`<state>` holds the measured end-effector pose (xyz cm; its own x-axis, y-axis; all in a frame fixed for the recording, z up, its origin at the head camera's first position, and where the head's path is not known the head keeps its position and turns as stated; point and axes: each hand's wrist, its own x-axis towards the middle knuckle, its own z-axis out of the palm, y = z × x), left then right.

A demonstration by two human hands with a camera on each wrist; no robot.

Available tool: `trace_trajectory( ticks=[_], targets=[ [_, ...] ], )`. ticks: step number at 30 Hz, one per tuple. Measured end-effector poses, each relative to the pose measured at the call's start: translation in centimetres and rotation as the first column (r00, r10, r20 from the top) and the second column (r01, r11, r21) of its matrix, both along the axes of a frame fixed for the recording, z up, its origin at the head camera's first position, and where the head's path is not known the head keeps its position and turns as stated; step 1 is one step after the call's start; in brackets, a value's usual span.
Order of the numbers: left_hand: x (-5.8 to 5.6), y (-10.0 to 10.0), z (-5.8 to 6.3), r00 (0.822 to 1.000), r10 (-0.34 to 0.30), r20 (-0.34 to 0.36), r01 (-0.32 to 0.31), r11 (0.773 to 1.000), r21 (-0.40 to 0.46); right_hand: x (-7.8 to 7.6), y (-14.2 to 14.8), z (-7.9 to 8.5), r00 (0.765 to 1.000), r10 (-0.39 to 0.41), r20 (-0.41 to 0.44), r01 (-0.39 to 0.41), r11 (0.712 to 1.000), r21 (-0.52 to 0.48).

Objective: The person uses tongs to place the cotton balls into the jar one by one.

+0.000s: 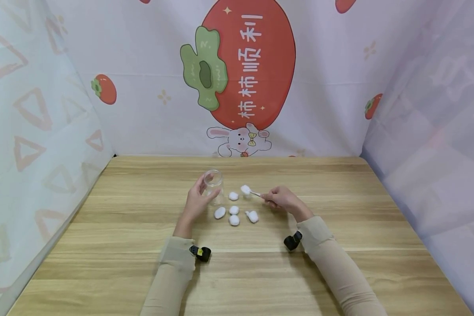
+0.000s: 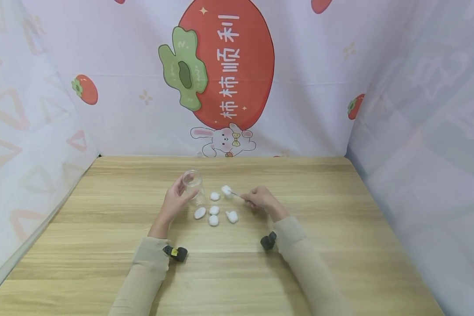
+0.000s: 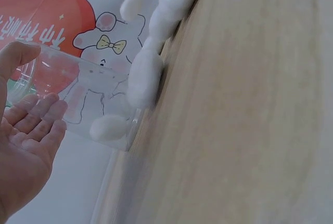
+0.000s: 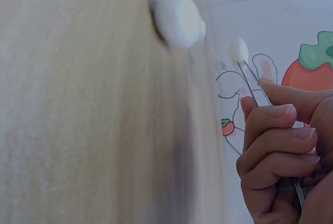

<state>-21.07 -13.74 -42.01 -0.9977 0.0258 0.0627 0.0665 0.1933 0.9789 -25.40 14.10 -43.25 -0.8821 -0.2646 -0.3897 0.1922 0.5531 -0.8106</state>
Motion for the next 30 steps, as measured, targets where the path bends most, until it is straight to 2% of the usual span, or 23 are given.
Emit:
trace_trajectory(
  ticks=[6,9,16,24,30],
  targets=[
    [-1.3,-0.5,-2.2,1.000,0.000,0.002,0.000,1.000,0.006,0.2,-0.4,0.8,0.999,0.028,-0.027,-0.028,1.000,0.009],
    [-1.5,-0.6,-2.7,1.000,-0.002,-0.015,0.002,1.000,0.000,0.3,-0.5,1.1,0.999,0.036,-0.029,-0.036,0.999,0.005],
    [-1.6,-0.5,-2.8,0.999,0.005,-0.033,-0.005,1.000,-0.003,0.4,-0.8,1.9,0.999,0.025,-0.025,-0.025,1.000,-0.012],
    [-1.7,-0.6,-2.8,0.999,0.002,-0.050,-0.002,1.000,0.007,0.5,-0.8,2.6,0.996,0.037,-0.082,-0.040,0.998,-0.042],
    [-1.6,-0.7,-2.6,1.000,-0.010,-0.028,0.011,1.000,0.017,0.5,-0.9,2.9,0.995,0.039,-0.088,-0.044,0.997,-0.057]
  ],
)
